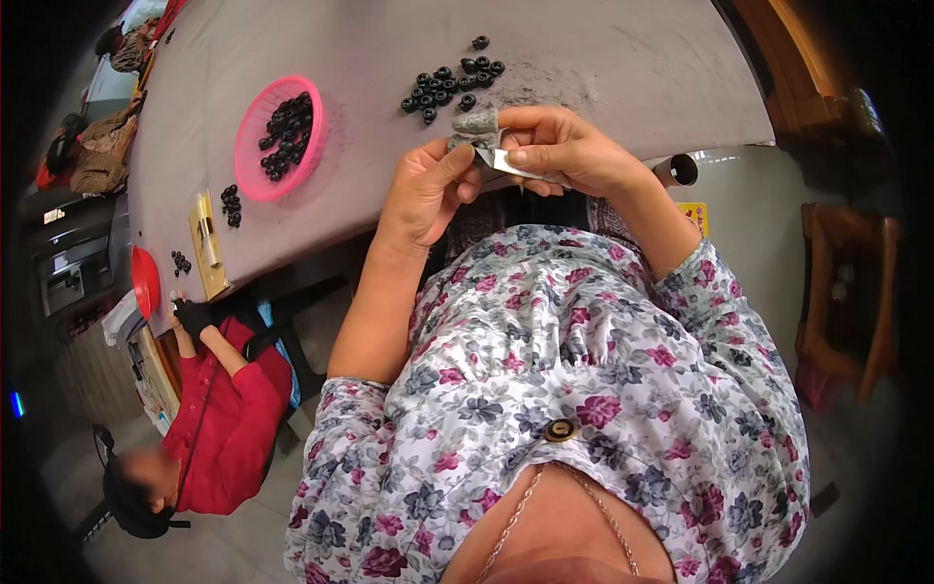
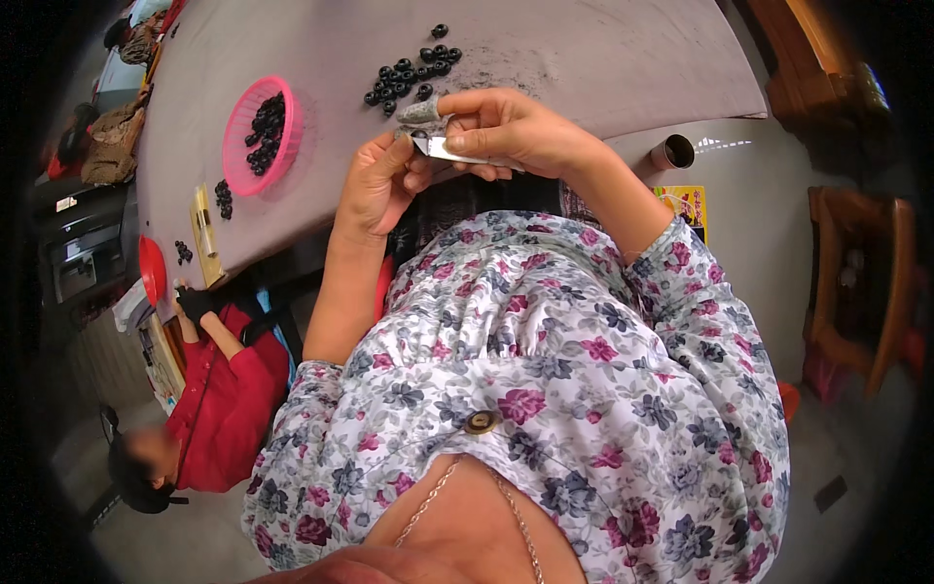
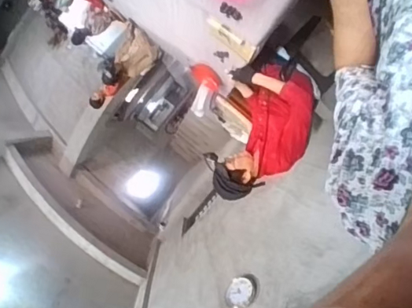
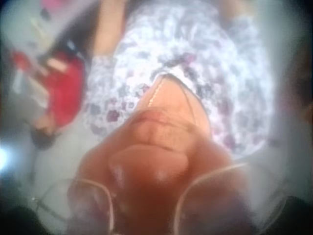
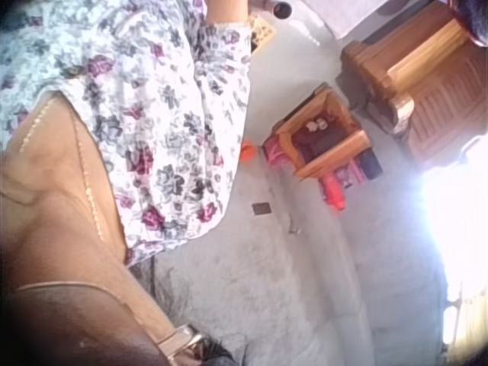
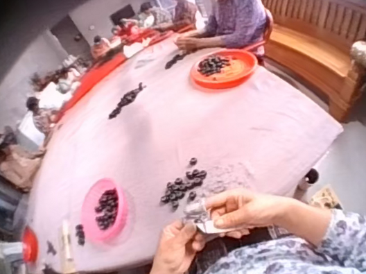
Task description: The person sits on the floor and repeatedly picks up small black beads, using a small metal blade to scrape and shape them. The person holds the bead in one hand and the blade in the other, performing a repetitive scraping motion on each bead before placing it back on the table.
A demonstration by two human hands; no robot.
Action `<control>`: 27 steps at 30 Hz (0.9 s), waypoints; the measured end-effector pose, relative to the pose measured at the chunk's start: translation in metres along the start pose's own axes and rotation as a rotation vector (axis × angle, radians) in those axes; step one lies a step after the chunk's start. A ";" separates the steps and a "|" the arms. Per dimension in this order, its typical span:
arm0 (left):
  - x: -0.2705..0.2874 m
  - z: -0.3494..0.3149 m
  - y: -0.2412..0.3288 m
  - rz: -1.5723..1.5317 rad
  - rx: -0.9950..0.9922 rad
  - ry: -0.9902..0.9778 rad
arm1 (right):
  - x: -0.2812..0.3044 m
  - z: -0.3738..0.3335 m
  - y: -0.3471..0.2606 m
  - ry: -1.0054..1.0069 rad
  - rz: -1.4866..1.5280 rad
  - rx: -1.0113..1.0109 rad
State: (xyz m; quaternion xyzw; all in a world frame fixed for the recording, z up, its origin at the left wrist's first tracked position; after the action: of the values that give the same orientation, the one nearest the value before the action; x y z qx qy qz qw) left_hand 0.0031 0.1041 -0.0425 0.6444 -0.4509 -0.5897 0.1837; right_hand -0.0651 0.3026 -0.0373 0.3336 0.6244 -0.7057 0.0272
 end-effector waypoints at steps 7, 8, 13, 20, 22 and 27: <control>-0.002 0.002 0.000 -0.227 0.057 -0.086 | 0.003 0.000 0.005 0.025 -0.043 -0.028; -0.001 0.002 -0.001 -0.233 0.059 -0.088 | 0.003 0.001 0.006 0.024 -0.040 -0.021; -0.001 0.002 -0.002 -0.239 0.063 -0.094 | 0.003 0.001 0.005 0.007 -0.043 -0.010; 0.002 0.000 -0.003 -0.143 0.028 -0.085 | 0.002 0.002 0.004 0.013 -0.044 -0.021; 0.003 0.000 -0.003 -0.120 0.028 -0.076 | 0.002 0.002 0.004 0.012 -0.057 -0.022; 0.001 -0.002 -0.001 -0.134 0.041 -0.074 | 0.001 0.002 0.002 0.004 -0.072 -0.028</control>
State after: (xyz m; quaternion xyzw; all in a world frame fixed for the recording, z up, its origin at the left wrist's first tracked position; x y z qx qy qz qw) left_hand 0.0051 0.1031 -0.0436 0.6546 -0.4252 -0.6146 0.1139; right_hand -0.0656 0.3007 -0.0396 0.3119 0.6459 -0.6968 0.0049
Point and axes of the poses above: each hand's wrist, its own z-axis towards the middle knuckle, its own x-axis out of the back of the hand, y = z × x, the point moved 1 cm from there along z, towards the middle knuckle, and after that the axes turned 6 degrees about -y, right-handed, at the moved point
